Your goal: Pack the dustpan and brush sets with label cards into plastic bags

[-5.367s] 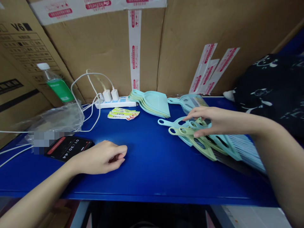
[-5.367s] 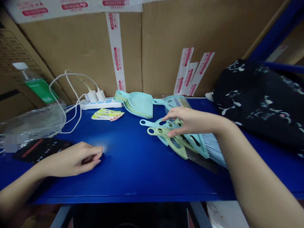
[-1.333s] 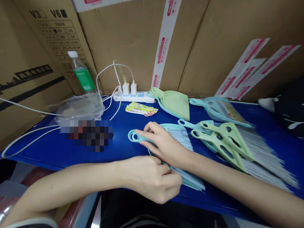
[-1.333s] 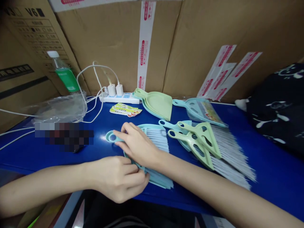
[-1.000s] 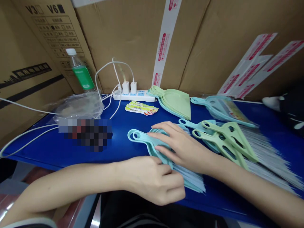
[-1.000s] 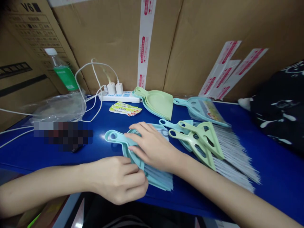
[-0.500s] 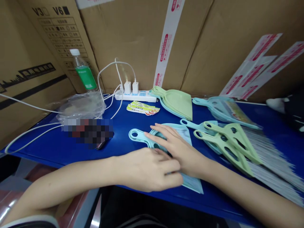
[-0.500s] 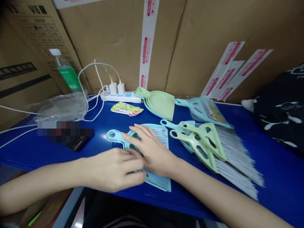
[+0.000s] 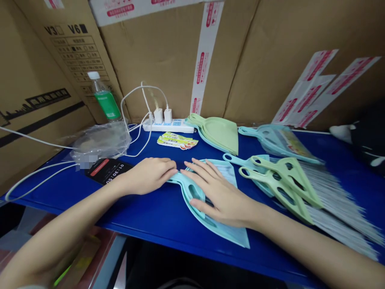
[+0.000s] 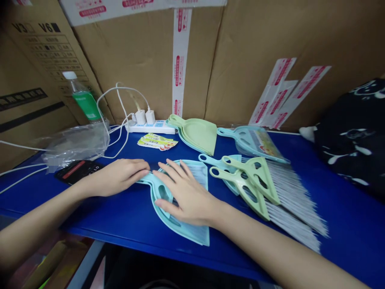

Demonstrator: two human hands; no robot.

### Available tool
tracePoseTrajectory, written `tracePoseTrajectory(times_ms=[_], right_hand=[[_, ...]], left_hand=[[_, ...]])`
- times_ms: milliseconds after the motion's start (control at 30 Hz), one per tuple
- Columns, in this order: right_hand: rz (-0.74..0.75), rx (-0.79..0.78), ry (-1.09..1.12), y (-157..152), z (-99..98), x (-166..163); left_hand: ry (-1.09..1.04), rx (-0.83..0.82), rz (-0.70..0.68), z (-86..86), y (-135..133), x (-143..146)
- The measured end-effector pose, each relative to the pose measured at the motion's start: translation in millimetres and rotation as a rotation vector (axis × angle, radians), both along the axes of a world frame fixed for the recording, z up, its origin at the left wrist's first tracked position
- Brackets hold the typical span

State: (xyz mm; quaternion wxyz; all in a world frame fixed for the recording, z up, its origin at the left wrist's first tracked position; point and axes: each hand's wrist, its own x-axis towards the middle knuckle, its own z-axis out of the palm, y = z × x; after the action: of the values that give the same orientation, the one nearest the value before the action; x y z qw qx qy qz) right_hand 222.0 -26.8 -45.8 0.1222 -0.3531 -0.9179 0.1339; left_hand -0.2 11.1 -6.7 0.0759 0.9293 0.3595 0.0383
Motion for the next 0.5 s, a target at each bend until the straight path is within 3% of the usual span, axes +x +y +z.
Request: tracePoseTrajectory(times_ms=[133, 367, 500], right_hand=[[0.003, -0.002, 0.0, -0.3, -2.0, 2.2], [-0.004, 0.057, -0.024, -1.3, -5.3, 7.4], [0.014, 0.089, -0.037, -1.1, -5.3, 8.7]], left_hand=[[-0.297, -0.229, 0.064, -9.5, -0.4, 0.8], [-0.697, -0.927, 0.195, -27.3, 1.6, 3.6], [-0.809, -1.066, 0.198, -29.5, 0.0, 5.2]])
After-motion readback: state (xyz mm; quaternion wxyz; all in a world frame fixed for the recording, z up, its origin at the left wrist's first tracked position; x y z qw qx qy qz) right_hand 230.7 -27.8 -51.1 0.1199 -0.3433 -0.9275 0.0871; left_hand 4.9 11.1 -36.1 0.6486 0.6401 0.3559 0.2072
